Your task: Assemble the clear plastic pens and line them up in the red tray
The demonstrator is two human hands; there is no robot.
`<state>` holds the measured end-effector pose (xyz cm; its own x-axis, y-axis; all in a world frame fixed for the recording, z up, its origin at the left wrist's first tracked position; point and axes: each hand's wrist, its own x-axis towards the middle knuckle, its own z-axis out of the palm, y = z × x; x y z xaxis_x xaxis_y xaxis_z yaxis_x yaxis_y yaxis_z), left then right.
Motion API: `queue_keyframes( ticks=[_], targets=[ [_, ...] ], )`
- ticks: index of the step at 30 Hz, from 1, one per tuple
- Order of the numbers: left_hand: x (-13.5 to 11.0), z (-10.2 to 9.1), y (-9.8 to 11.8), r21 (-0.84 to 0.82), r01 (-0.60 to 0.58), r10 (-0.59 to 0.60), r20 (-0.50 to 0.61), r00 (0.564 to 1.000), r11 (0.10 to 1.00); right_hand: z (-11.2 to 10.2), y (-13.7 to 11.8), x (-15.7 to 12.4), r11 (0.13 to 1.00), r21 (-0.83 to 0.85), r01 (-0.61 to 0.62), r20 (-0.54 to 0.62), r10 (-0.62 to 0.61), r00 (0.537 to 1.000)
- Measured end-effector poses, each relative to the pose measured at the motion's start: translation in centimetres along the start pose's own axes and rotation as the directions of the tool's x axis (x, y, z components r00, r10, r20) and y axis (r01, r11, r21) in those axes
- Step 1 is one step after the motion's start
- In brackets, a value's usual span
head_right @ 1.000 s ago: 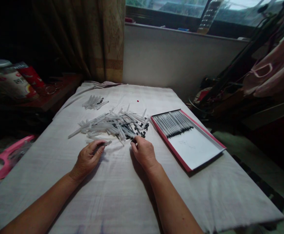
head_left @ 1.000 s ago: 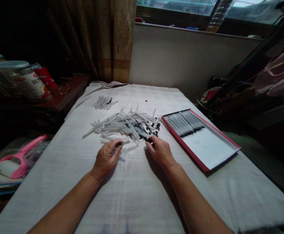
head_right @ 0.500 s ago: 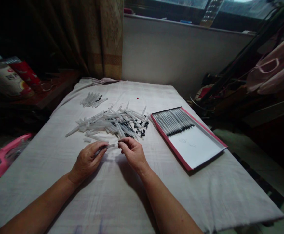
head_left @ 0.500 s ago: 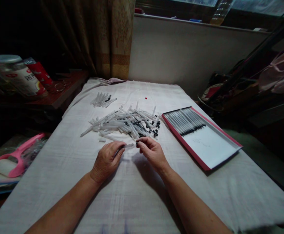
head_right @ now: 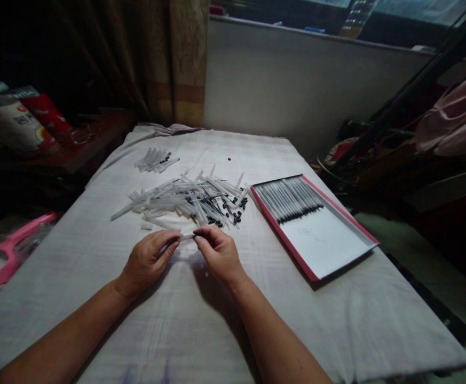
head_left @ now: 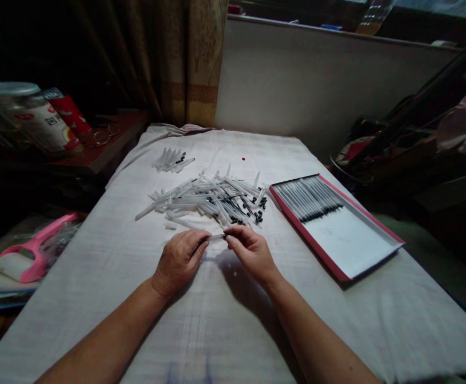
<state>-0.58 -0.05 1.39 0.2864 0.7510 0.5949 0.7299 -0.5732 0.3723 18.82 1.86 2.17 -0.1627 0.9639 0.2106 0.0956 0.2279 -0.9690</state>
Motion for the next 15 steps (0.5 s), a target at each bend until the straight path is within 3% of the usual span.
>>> queue_keyframes(
  ticks=[4,8,12,15],
  targets=[
    [0.09,-0.16,0.02,0.014,-0.023,0.022,0.019,1.000,1.000,-0.59,-0.06,-0.03,0.930,-0.299,0.216,0.057,-0.208,0.976],
    [0.10,-0.28,0.10,0.021,-0.042,0.041,0.027,0.999,0.999,-0.91,0.15,0.11,0.821,-0.469,0.327,0.146,-0.292,0.945],
    [0.00,-0.21,0.18,0.028,-0.051,0.050,0.036,0.998,0.998,-0.99,0.53,0.09,0.720,-0.628,0.295,0.177,-0.237,0.955],
    [0.00,-0.15,0.19,0.019,-0.043,0.042,0.042,0.998,0.999,-1.04,0.46,-0.07,0.732,-0.637,0.241,0.179,-0.163,0.970]
  ],
)
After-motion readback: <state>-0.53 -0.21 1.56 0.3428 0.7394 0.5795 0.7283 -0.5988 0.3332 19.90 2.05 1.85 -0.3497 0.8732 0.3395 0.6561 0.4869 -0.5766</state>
